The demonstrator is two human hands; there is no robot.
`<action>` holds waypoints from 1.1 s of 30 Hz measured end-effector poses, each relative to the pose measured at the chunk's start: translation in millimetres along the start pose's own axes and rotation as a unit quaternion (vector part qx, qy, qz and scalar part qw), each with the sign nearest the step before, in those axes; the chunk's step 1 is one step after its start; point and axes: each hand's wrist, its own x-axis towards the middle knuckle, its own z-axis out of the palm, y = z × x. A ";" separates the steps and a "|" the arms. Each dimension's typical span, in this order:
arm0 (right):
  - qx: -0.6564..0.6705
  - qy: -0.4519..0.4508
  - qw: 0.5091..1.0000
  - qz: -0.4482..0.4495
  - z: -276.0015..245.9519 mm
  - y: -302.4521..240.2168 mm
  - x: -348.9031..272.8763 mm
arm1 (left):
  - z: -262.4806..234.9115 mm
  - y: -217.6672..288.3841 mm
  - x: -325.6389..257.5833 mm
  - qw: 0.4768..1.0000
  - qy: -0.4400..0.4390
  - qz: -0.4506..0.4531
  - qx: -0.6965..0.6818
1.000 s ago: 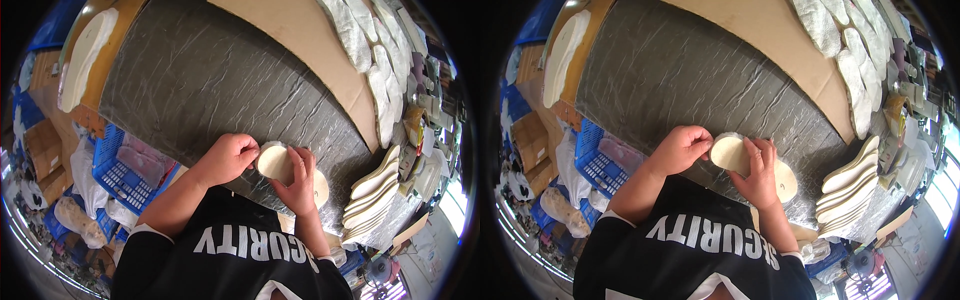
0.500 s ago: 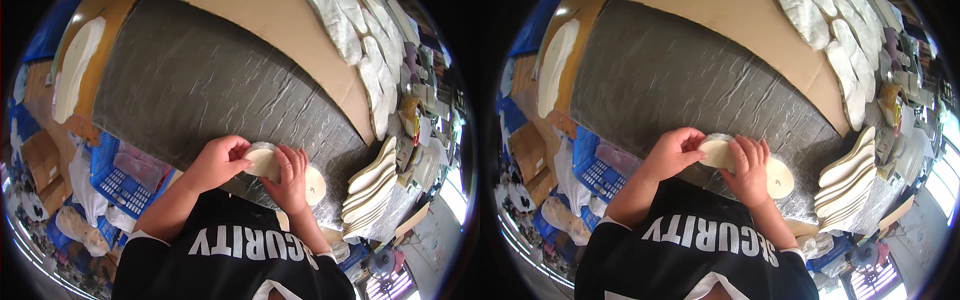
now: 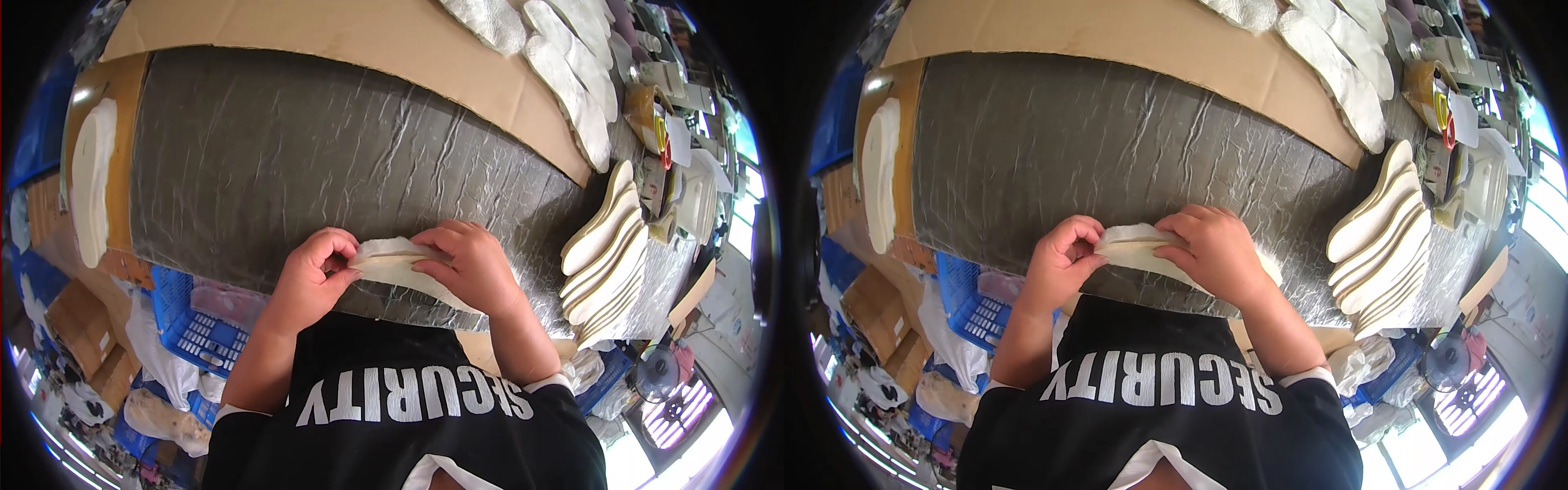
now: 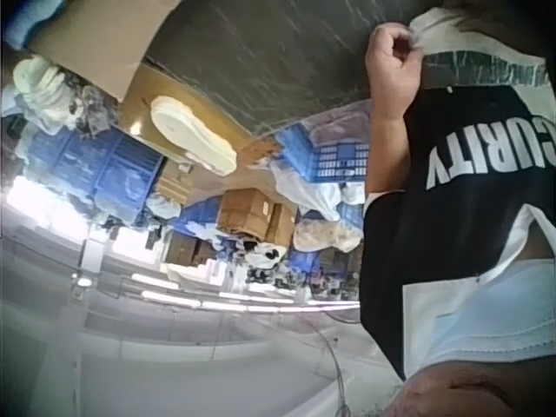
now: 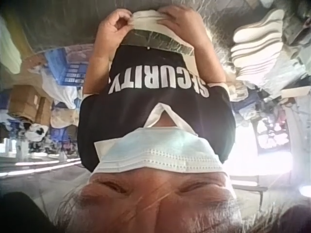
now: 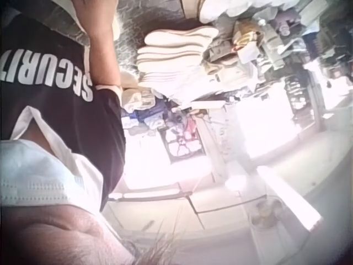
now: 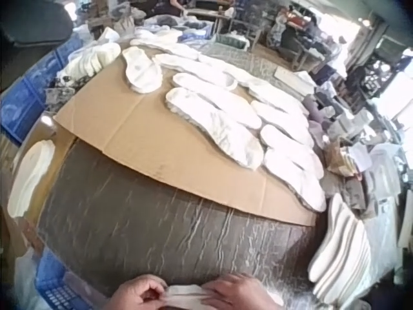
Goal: Attaching soft fabric linings to shoe insole components by hand.
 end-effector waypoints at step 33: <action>-0.013 0.066 0.995 -0.079 7.3 -19.5 -18.5 | 11.6 14.1 4.5 0.998 -0.026 0.047 0.039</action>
